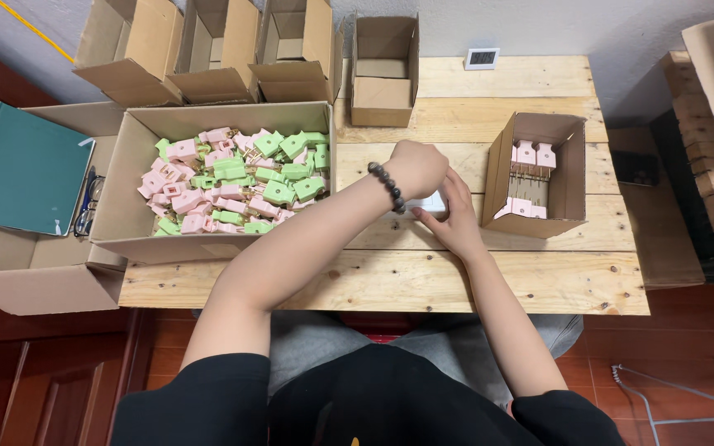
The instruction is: The person assembles power plugs by taking internal components from a large container and fitting them into pink and green plastic housings, then places the assembled plugs into smaller cardboard boxes.
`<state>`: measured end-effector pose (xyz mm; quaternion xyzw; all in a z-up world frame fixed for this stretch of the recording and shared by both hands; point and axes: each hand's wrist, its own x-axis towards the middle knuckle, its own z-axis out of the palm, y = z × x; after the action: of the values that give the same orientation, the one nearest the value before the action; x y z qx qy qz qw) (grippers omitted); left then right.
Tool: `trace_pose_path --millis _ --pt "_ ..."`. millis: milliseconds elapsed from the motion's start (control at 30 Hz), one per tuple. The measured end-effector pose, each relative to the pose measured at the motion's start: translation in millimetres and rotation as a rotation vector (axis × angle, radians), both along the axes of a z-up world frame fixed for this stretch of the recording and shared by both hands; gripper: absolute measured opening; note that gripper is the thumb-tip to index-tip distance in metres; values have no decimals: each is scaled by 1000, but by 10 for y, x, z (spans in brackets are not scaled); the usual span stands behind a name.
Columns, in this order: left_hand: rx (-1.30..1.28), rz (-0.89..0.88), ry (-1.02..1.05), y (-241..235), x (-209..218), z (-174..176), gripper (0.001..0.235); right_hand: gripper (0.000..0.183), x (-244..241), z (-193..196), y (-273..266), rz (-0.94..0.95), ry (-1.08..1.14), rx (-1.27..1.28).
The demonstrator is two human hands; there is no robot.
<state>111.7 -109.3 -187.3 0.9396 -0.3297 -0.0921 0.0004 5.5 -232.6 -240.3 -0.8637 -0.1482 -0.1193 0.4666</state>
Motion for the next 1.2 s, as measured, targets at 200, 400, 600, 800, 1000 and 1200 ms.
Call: trace_pose_path --millis 200,400,600,800,1000,1200 --pt "83 -35 36 -192 55 -39 16 76 73 -173 -61 -19 101 13" --pt "50 -44 110 -38 31 186 19 72 65 -76 -41 -9 141 7" --pt "-58 -67 155 35 -167 251 20 71 41 -116 -56 -16 146 -55" --pt "-212 -39 107 236 -293 228 19 72 5 34 -47 7 156 -83" --pt "-297 -29 128 328 -362 156 9 72 58 -64 -17 -17 131 -127" --pt "-288 -83 -14 257 -383 83 10 69 107 -180 -23 -29 55 -111"
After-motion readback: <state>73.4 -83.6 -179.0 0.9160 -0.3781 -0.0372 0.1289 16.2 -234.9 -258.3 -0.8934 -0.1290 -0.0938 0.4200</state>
